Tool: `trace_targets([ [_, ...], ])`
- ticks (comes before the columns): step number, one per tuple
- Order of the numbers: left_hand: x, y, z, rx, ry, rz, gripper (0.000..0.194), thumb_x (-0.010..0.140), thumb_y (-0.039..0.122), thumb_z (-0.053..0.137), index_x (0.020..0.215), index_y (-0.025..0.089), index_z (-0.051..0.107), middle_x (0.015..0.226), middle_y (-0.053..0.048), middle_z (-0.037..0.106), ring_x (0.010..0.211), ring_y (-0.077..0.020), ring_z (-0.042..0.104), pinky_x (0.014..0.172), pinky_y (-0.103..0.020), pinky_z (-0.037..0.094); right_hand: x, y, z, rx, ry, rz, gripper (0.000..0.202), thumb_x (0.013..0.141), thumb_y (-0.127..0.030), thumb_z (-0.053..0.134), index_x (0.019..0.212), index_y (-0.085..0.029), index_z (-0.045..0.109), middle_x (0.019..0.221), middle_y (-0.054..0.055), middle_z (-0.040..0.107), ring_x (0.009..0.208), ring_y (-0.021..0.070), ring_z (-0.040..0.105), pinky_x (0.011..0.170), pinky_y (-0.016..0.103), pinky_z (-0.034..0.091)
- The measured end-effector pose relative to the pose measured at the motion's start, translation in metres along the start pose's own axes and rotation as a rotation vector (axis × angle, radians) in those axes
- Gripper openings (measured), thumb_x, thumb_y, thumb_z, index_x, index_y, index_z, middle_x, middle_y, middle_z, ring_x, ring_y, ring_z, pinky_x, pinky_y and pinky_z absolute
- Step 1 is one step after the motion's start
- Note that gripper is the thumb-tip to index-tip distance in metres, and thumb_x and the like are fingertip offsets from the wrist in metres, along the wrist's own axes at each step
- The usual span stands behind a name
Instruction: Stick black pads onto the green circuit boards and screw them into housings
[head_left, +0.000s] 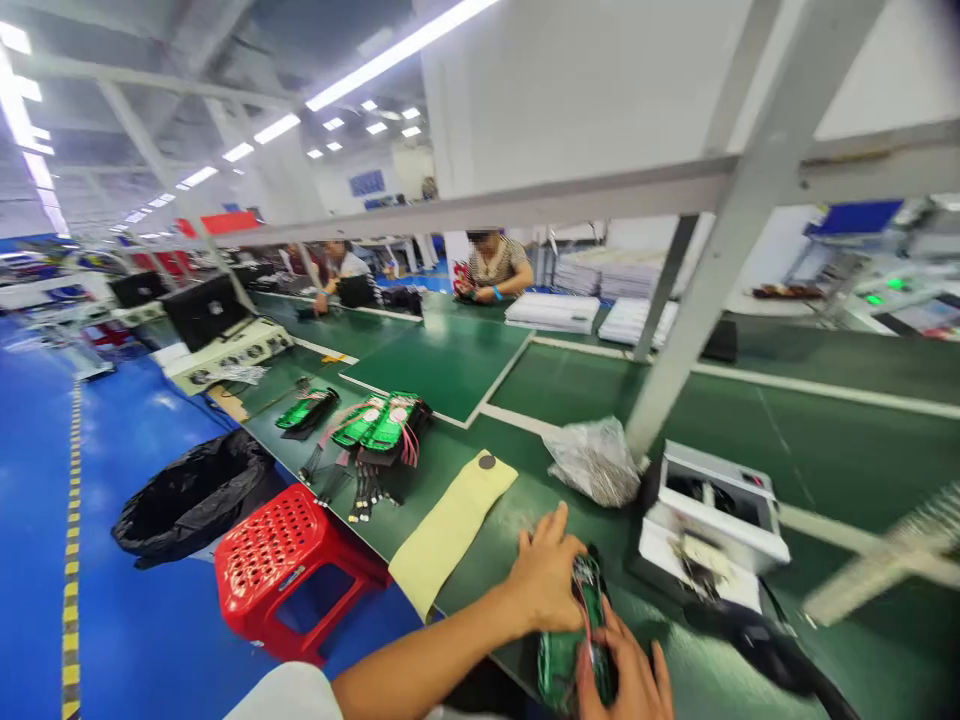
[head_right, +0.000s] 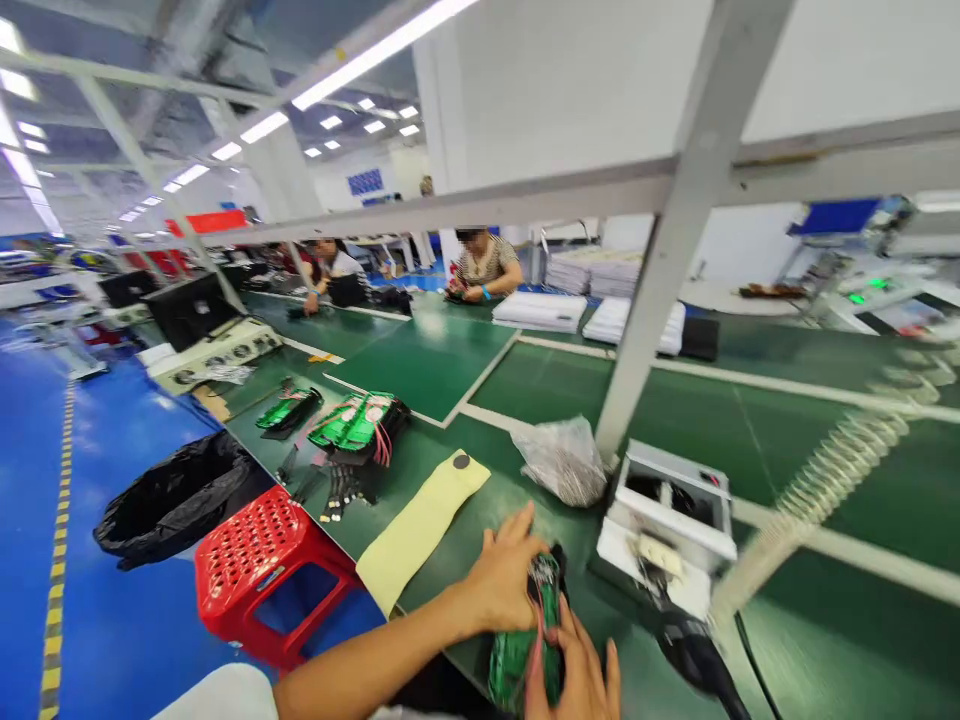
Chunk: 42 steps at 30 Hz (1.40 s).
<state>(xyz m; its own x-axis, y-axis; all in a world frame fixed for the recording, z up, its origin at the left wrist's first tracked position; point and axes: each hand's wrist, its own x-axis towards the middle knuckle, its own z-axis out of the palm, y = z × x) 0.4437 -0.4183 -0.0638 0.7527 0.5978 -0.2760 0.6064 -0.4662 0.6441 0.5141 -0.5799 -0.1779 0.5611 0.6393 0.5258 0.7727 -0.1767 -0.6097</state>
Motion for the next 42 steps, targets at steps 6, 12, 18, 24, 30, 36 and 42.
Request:
trace_targets([
  [6, -0.011, -0.001, -0.004, -0.005, 0.056, -0.048, 0.086, 0.078, 0.018, 0.083, 0.159, 0.030, 0.056, 0.188, -0.010, -0.001, 0.178, -0.0372, 0.008, 0.141, -0.073, 0.018, 0.023, -0.020, -0.030, 0.027, -0.164, 0.043, 0.010, 0.103, -0.029, 0.057, 0.107, -0.022, 0.062, 0.155, 0.010, 0.068, 0.143, 0.0242, 0.066, 0.136, 0.066, 0.033],
  [12, -0.022, 0.001, 0.009, -0.076, 0.147, -0.069, 0.084, 0.077, 0.014, 0.076, 0.158, 0.030, 0.056, 0.189, -0.006, 0.003, 0.177, -0.0346, 0.014, 0.142, -0.066, 0.022, 0.024, -0.030, -0.037, 0.063, -0.234, 0.156, 0.009, 0.101, -0.025, 0.055, 0.109, -0.023, 0.059, 0.162, 0.007, 0.062, 0.152, 0.0216, 0.059, 0.141, 0.068, 0.025],
  [18, -0.015, 0.008, 0.012, -0.058, 0.227, -0.087, 0.067, 0.074, 0.021, 0.081, 0.139, 0.029, 0.066, 0.187, -0.008, 0.017, 0.172, -0.0372, 0.025, 0.139, -0.065, 0.027, 0.023, -0.028, -0.039, 0.101, -0.258, 0.172, 0.012, 0.102, -0.027, 0.056, 0.111, -0.021, 0.061, 0.163, 0.012, 0.061, 0.154, 0.0224, 0.058, 0.143, 0.067, 0.022],
  [24, -0.015, 0.006, 0.006, -0.054, 0.168, -0.069, 0.066, 0.078, 0.021, 0.080, 0.142, 0.030, 0.064, 0.187, -0.006, 0.016, 0.172, -0.0372, 0.024, 0.139, -0.066, 0.024, 0.024, -0.030, -0.040, 0.103, -0.264, 0.194, 0.009, 0.101, -0.025, 0.055, 0.108, -0.022, 0.059, 0.164, 0.009, 0.060, 0.155, 0.0213, 0.057, 0.144, 0.067, 0.021],
  [30, -0.013, 0.010, 0.003, -0.070, 0.204, -0.113, 0.067, 0.069, 0.015, 0.084, 0.133, 0.029, 0.069, 0.186, -0.008, 0.020, 0.170, -0.0362, 0.028, 0.137, -0.065, 0.025, 0.024, -0.031, -0.043, 0.084, -0.250, 0.138, 0.011, 0.103, -0.028, 0.056, 0.109, -0.021, 0.061, 0.161, 0.011, 0.063, 0.151, 0.0235, 0.060, 0.140, 0.067, 0.026],
  [36, -0.018, 0.005, 0.008, -0.094, 0.186, -0.095, 0.072, 0.067, 0.023, 0.085, 0.137, 0.029, 0.068, 0.188, -0.007, 0.008, 0.169, -0.0366, 0.028, 0.138, -0.063, 0.026, 0.007, -0.014, -0.030, 0.057, -0.168, 0.054, 0.023, 0.105, -0.045, 0.058, 0.111, -0.023, 0.064, 0.154, 0.007, 0.068, 0.138, 0.0256, 0.068, 0.136, 0.067, 0.031],
  [42, -0.020, -0.005, 0.012, -0.117, 0.145, -0.085, 0.084, 0.071, 0.026, 0.078, 0.152, 0.029, 0.058, 0.189, -0.004, -0.004, 0.174, -0.0367, 0.022, 0.144, -0.062, 0.019, 0.008, 0.002, -0.018, 0.155, -0.180, 0.112, 0.042, 0.101, -0.062, 0.057, 0.108, -0.022, 0.067, 0.151, 0.010, 0.070, 0.134, 0.0304, 0.070, 0.134, 0.068, 0.035],
])
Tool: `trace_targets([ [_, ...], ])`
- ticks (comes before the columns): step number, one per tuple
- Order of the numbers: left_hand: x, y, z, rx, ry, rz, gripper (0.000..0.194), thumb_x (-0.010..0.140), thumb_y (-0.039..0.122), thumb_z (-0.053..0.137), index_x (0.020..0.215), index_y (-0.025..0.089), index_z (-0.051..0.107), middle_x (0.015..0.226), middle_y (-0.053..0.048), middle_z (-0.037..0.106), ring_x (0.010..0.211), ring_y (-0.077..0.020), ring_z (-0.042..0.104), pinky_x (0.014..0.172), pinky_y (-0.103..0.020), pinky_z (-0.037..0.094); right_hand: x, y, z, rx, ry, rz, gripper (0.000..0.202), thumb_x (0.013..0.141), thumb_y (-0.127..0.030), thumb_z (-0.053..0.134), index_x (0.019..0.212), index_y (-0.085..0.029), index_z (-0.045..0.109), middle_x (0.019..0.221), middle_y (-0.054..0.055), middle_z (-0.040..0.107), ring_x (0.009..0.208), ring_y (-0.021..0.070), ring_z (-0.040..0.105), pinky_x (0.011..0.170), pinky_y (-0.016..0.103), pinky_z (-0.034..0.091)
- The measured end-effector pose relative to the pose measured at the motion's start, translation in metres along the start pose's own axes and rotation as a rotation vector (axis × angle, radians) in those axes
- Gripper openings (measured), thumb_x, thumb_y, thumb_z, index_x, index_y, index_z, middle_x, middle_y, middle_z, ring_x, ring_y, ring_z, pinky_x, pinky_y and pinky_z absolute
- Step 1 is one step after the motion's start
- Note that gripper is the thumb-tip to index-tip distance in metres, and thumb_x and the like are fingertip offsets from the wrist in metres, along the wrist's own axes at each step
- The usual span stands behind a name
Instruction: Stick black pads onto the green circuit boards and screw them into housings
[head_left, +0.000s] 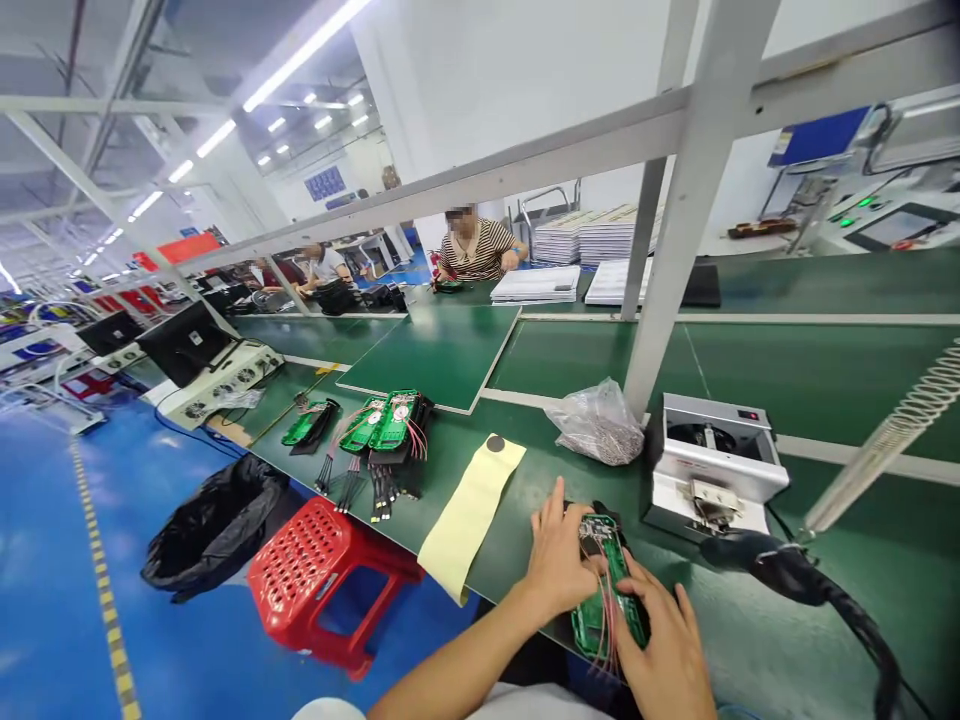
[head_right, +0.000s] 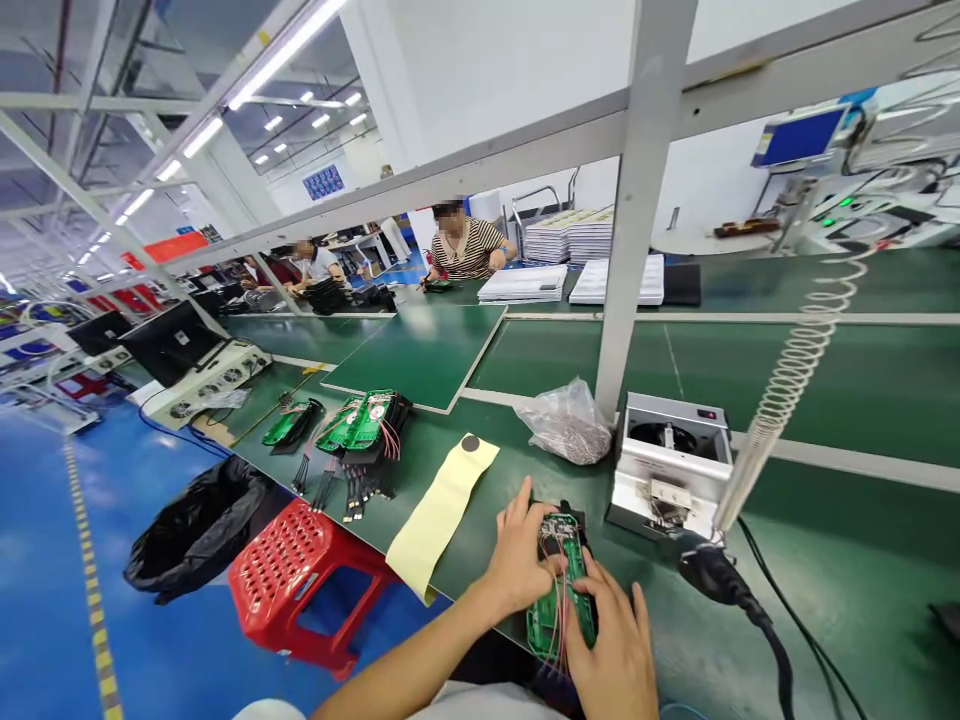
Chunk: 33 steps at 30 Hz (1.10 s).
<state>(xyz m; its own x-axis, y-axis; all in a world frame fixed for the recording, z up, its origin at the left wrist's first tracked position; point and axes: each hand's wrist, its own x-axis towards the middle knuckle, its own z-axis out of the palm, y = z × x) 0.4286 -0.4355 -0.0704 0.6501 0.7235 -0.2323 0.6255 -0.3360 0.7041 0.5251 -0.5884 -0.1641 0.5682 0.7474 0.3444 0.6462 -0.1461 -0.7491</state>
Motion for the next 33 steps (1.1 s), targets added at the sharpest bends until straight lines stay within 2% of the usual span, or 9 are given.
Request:
trace_targets([
  [3, -0.011, -0.006, -0.009, -0.158, -0.047, 0.002, 0.107, 0.072, 0.025, 0.075, 0.172, 0.025, 0.034, 0.188, -0.008, -0.008, 0.178, -0.0347, 0.005, 0.148, -0.061, 0.011, 0.005, -0.015, -0.015, 0.102, 0.019, 0.194, 0.046, 0.098, -0.061, 0.057, 0.115, -0.020, 0.067, 0.155, 0.013, 0.067, 0.133, 0.0304, 0.070, 0.117, 0.053, 0.056],
  [5, -0.022, -0.011, -0.014, -0.359, -0.016, -0.008, 0.115, 0.069, 0.020, 0.071, 0.175, 0.022, 0.025, 0.189, -0.011, -0.001, 0.179, -0.0308, 0.007, 0.149, -0.055, 0.014, 0.010, -0.028, -0.027, 0.123, 0.029, 0.324, 0.049, 0.096, -0.060, 0.057, 0.122, -0.020, 0.066, 0.157, 0.014, 0.066, 0.126, 0.0296, 0.073, 0.107, 0.047, 0.061],
  [11, -0.052, -0.011, -0.018, -1.038, 0.016, -0.274, 0.093, 0.069, 0.023, 0.071, 0.158, 0.024, 0.043, 0.183, -0.010, 0.030, 0.169, -0.0296, 0.038, 0.142, -0.047, 0.038, 0.022, -0.041, -0.036, 0.101, -0.110, 0.434, 0.065, 0.090, -0.046, 0.066, 0.151, -0.024, 0.060, 0.146, 0.011, 0.073, 0.126, 0.0304, 0.075, 0.103, 0.047, 0.065],
  [17, -0.038, -0.002, -0.021, -1.068, 0.063, -0.362, 0.080, 0.072, 0.027, 0.073, 0.150, 0.019, 0.053, 0.174, -0.015, 0.045, 0.152, -0.0297, 0.058, 0.122, -0.043, 0.054, 0.021, -0.025, -0.027, 0.088, -0.141, 0.340, 0.066, 0.080, -0.030, 0.072, 0.146, -0.025, 0.068, 0.149, 0.008, 0.072, 0.121, 0.0280, 0.077, 0.108, 0.047, 0.066],
  [22, -0.028, -0.005, -0.010, -0.841, -0.049, -0.085, 0.068, 0.077, 0.031, 0.078, 0.143, 0.016, 0.066, 0.142, -0.012, 0.073, 0.130, -0.0274, 0.070, 0.122, -0.044, 0.054, 0.017, -0.022, -0.024, 0.256, -0.106, 0.416, 0.068, 0.078, -0.030, 0.070, 0.146, -0.021, 0.067, 0.139, 0.011, 0.076, 0.121, 0.0277, 0.075, 0.113, 0.051, 0.063],
  [24, -0.030, -0.008, -0.001, -0.752, 0.009, -0.036, 0.080, 0.082, 0.038, 0.080, 0.157, 0.021, 0.058, 0.152, -0.009, 0.069, 0.144, -0.0280, 0.064, 0.131, -0.046, 0.049, 0.015, -0.025, -0.026, 0.316, -0.088, 0.446, 0.068, 0.080, -0.033, 0.071, 0.147, -0.020, 0.066, 0.147, 0.012, 0.072, 0.130, 0.0293, 0.071, 0.120, 0.055, 0.059],
  [27, -0.035, -0.012, 0.008, -0.756, 0.053, -0.057, 0.094, 0.089, 0.051, 0.077, 0.172, 0.024, 0.040, 0.176, -0.008, 0.046, 0.168, -0.0280, 0.041, 0.144, -0.046, 0.035, 0.013, -0.031, -0.030, 0.426, -0.081, 0.483, 0.058, 0.086, -0.042, 0.072, 0.140, -0.020, 0.068, 0.156, 0.013, 0.065, 0.141, 0.0302, 0.065, 0.123, 0.055, 0.057],
  [30, -0.042, -0.013, 0.009, -0.836, 0.016, -0.071, 0.099, 0.094, 0.056, 0.072, 0.177, 0.024, 0.030, 0.184, -0.005, 0.027, 0.176, -0.0259, 0.026, 0.149, -0.044, 0.020, 0.013, -0.042, -0.031, 0.578, -0.050, 0.505, 0.065, 0.092, -0.053, 0.072, 0.146, -0.020, 0.059, 0.161, 0.015, 0.060, 0.142, 0.0277, 0.066, 0.123, 0.050, 0.059],
  [33, -0.053, -0.008, 0.001, -0.846, 0.006, -0.061, 0.097, 0.098, 0.062, 0.065, 0.178, 0.023, 0.027, 0.185, -0.003, 0.023, 0.177, -0.0234, 0.022, 0.150, -0.041, 0.016, 0.016, -0.057, -0.029, 0.667, -0.020, 0.485, 0.079, 0.094, -0.059, 0.072, 0.160, -0.024, 0.046, 0.170, 0.013, 0.051, 0.154, 0.0268, 0.059, 0.133, 0.051, 0.052],
])
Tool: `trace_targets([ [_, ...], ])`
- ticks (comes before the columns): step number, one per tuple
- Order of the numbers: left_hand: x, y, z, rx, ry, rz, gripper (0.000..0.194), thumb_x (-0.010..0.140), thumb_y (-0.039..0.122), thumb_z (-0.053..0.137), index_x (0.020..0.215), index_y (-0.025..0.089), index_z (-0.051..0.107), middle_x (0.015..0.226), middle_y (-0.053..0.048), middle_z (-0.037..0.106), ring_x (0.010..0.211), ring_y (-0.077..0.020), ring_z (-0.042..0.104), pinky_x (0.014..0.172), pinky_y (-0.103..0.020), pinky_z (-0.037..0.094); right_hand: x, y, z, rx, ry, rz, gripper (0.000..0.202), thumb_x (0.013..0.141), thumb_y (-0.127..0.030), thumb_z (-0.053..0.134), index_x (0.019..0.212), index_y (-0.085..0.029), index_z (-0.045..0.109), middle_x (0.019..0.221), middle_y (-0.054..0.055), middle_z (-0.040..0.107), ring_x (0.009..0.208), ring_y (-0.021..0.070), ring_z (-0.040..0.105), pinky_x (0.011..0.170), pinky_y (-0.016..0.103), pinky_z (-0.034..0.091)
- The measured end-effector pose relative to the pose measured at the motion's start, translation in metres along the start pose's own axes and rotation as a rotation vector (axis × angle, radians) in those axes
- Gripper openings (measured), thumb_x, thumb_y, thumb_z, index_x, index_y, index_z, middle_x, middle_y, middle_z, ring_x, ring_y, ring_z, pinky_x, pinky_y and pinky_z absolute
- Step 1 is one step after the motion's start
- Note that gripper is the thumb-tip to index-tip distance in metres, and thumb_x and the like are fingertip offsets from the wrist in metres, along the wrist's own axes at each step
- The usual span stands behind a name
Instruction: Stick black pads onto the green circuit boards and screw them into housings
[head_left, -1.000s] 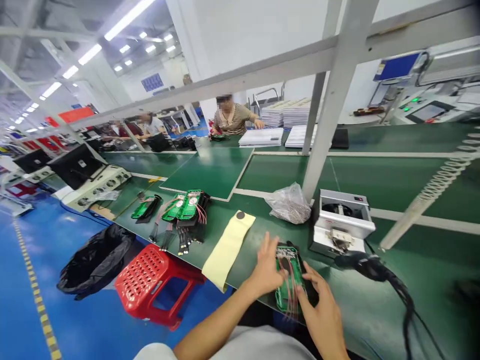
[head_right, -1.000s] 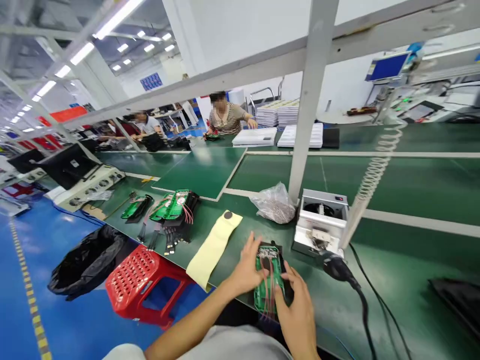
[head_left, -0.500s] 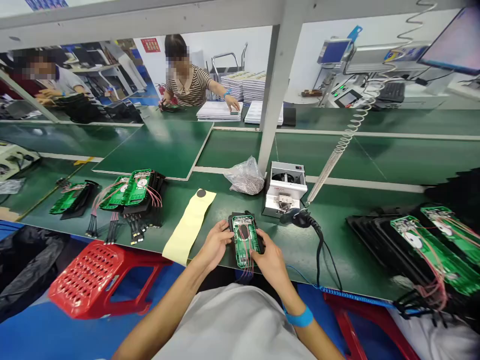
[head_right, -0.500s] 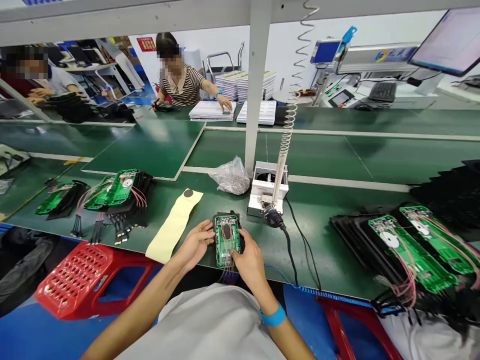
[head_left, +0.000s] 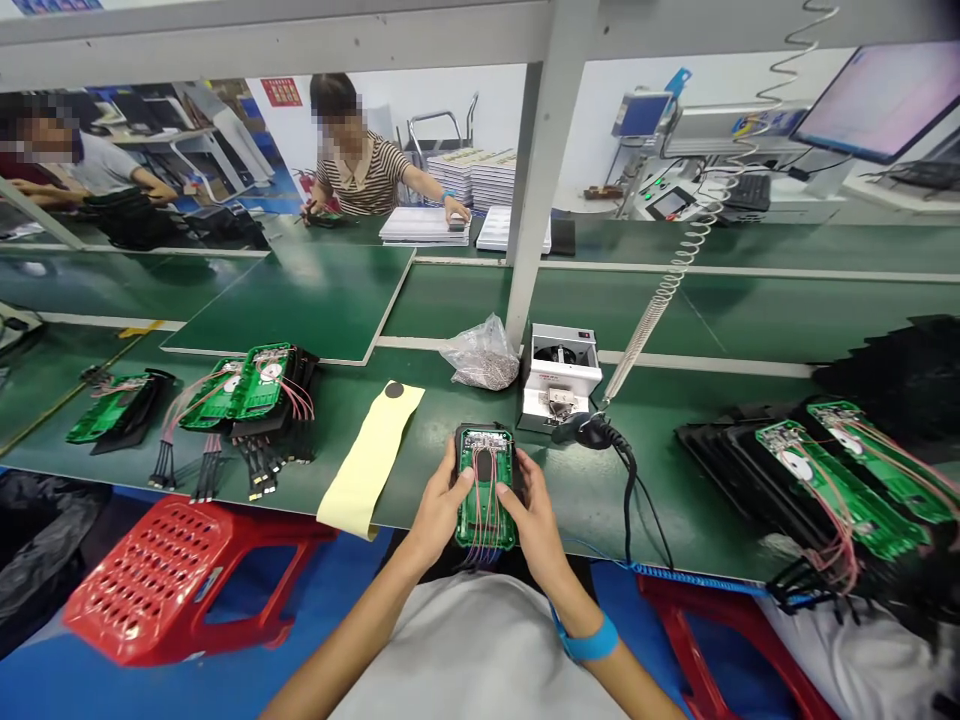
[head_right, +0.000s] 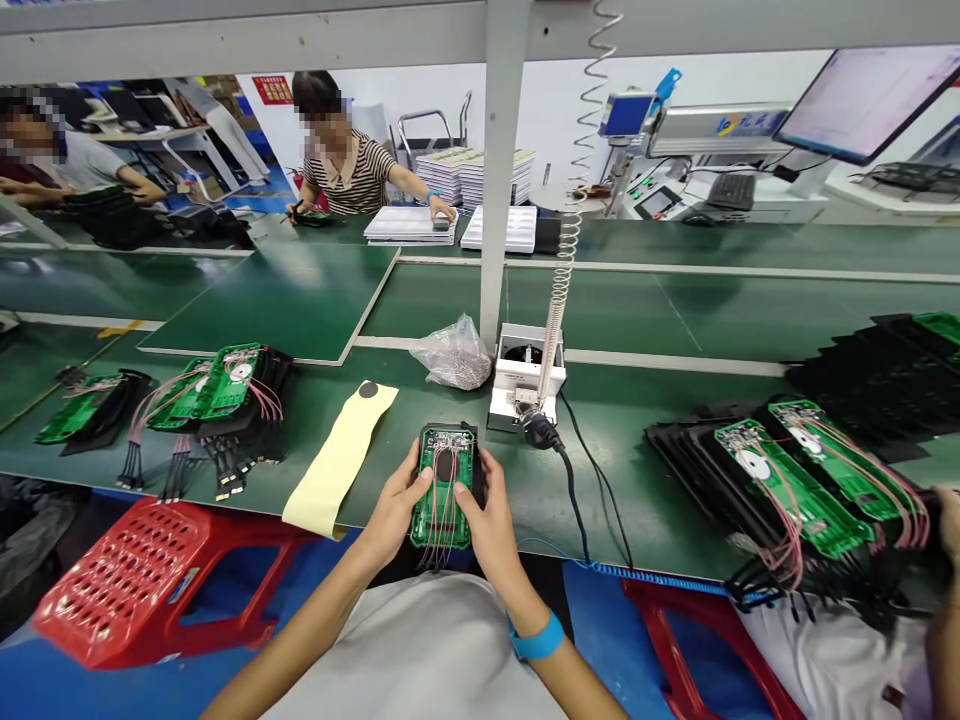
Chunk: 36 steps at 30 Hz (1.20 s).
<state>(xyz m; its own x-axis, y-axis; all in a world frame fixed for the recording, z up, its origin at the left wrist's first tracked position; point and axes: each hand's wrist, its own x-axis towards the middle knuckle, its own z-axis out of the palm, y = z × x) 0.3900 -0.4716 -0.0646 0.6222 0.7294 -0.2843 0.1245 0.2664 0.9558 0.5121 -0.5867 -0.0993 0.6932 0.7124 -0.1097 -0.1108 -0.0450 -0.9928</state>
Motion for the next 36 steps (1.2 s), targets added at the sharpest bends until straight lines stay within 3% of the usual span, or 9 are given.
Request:
trace_targets([
  [4, -0.013, 0.018, -0.004, 0.102, 0.079, 0.026, 0.093, 0.102, 0.070, 0.053, 0.178, 0.025, 0.026, 0.186, 0.001, 0.021, 0.178, -0.0208, 0.017, 0.151, -0.040, 0.010, -0.002, -0.020, 0.020, 0.013, -0.020, -0.007, 0.079, 0.097, -0.060, 0.067, 0.165, -0.027, 0.044, 0.175, 0.007, 0.046, 0.166, 0.0272, 0.046, 0.144, 0.054, 0.037],
  [9, -0.027, 0.037, -0.019, 0.040, 0.036, 0.025, 0.093, 0.101, 0.070, 0.057, 0.179, 0.032, 0.024, 0.187, 0.004, 0.016, 0.179, -0.0210, 0.012, 0.152, -0.040, 0.010, 0.005, -0.056, 0.043, 0.250, 0.004, 0.063, 0.080, 0.090, -0.055, 0.077, 0.161, -0.027, 0.051, 0.173, 0.006, 0.050, 0.161, 0.0281, 0.052, 0.141, 0.054, 0.042],
  [13, -0.038, 0.049, -0.030, -0.101, -0.053, 0.067, 0.088, 0.099, 0.061, 0.068, 0.175, 0.032, 0.035, 0.185, 0.002, 0.026, 0.177, -0.0254, 0.023, 0.151, -0.043, 0.021, 0.013, -0.083, 0.057, 0.384, 0.041, 0.110, 0.082, 0.086, -0.050, 0.082, 0.160, -0.029, 0.055, 0.170, 0.005, 0.053, 0.158, 0.0271, 0.055, 0.140, 0.054, 0.042],
  [16, -0.043, 0.054, -0.034, -0.171, -0.057, 0.099, 0.081, 0.099, 0.056, 0.070, 0.172, 0.033, 0.042, 0.183, 0.001, 0.033, 0.174, -0.0266, 0.032, 0.150, -0.043, 0.027, 0.016, -0.092, 0.062, 0.406, -0.018, 0.095, 0.078, 0.085, -0.048, 0.084, 0.156, -0.026, 0.060, 0.163, 0.006, 0.061, 0.153, 0.0272, 0.059, 0.139, 0.052, 0.044],
  [20, -0.042, 0.049, -0.038, -0.173, -0.048, 0.152, 0.081, 0.100, 0.055, 0.069, 0.172, 0.033, 0.041, 0.182, 0.000, 0.035, 0.172, -0.0268, 0.035, 0.150, -0.044, 0.028, 0.013, -0.088, 0.066, 0.374, -0.060, 0.100, 0.080, 0.081, -0.048, 0.089, 0.153, -0.027, 0.063, 0.160, 0.006, 0.064, 0.151, 0.0293, 0.061, 0.139, 0.055, 0.043],
  [27, -0.038, 0.034, -0.045, 0.133, 0.039, 0.141, 0.095, 0.101, 0.058, 0.063, 0.180, 0.032, 0.017, 0.187, 0.002, 0.015, 0.179, -0.0232, 0.013, 0.153, -0.044, 0.009, 0.002, -0.073, 0.081, 0.314, -0.028, 0.116, 0.089, 0.084, -0.055, 0.083, 0.165, -0.034, 0.050, 0.168, 0.003, 0.055, 0.157, 0.0291, 0.056, 0.139, 0.053, 0.043],
  [31, -0.036, 0.051, -0.058, 0.021, 0.031, 0.238, 0.088, 0.098, 0.053, 0.070, 0.176, 0.033, 0.033, 0.184, 0.001, 0.028, 0.175, -0.0245, 0.028, 0.152, -0.043, 0.020, 0.007, -0.077, 0.081, 0.305, -0.169, 0.091, 0.086, 0.089, -0.056, 0.081, 0.167, -0.042, 0.046, 0.175, -0.002, 0.046, 0.165, 0.0241, 0.047, 0.142, 0.045, 0.040],
  [34, -0.028, 0.071, -0.082, -0.022, 0.130, 0.224, 0.098, 0.089, 0.052, 0.081, 0.174, 0.027, 0.038, 0.183, -0.003, 0.031, 0.174, -0.0276, 0.029, 0.151, -0.044, 0.021, 0.018, -0.064, 0.068, 0.269, -0.227, 0.058, 0.089, 0.090, -0.062, 0.077, 0.169, -0.038, 0.044, 0.174, 0.004, 0.048, 0.151, 0.0221, 0.061, 0.123, 0.037, 0.058],
  [36, -0.012, 0.088, -0.104, -0.024, 0.207, 0.222, 0.103, 0.084, 0.050, 0.086, 0.173, 0.025, 0.040, 0.182, -0.005, 0.033, 0.174, -0.0293, 0.030, 0.150, -0.046, 0.023, 0.026, -0.043, 0.058, 0.183, -0.231, 0.070, 0.091, 0.085, -0.066, 0.080, 0.163, -0.030, 0.053, 0.162, 0.012, 0.061, 0.127, 0.0228, 0.074, 0.104, 0.034, 0.066],
])
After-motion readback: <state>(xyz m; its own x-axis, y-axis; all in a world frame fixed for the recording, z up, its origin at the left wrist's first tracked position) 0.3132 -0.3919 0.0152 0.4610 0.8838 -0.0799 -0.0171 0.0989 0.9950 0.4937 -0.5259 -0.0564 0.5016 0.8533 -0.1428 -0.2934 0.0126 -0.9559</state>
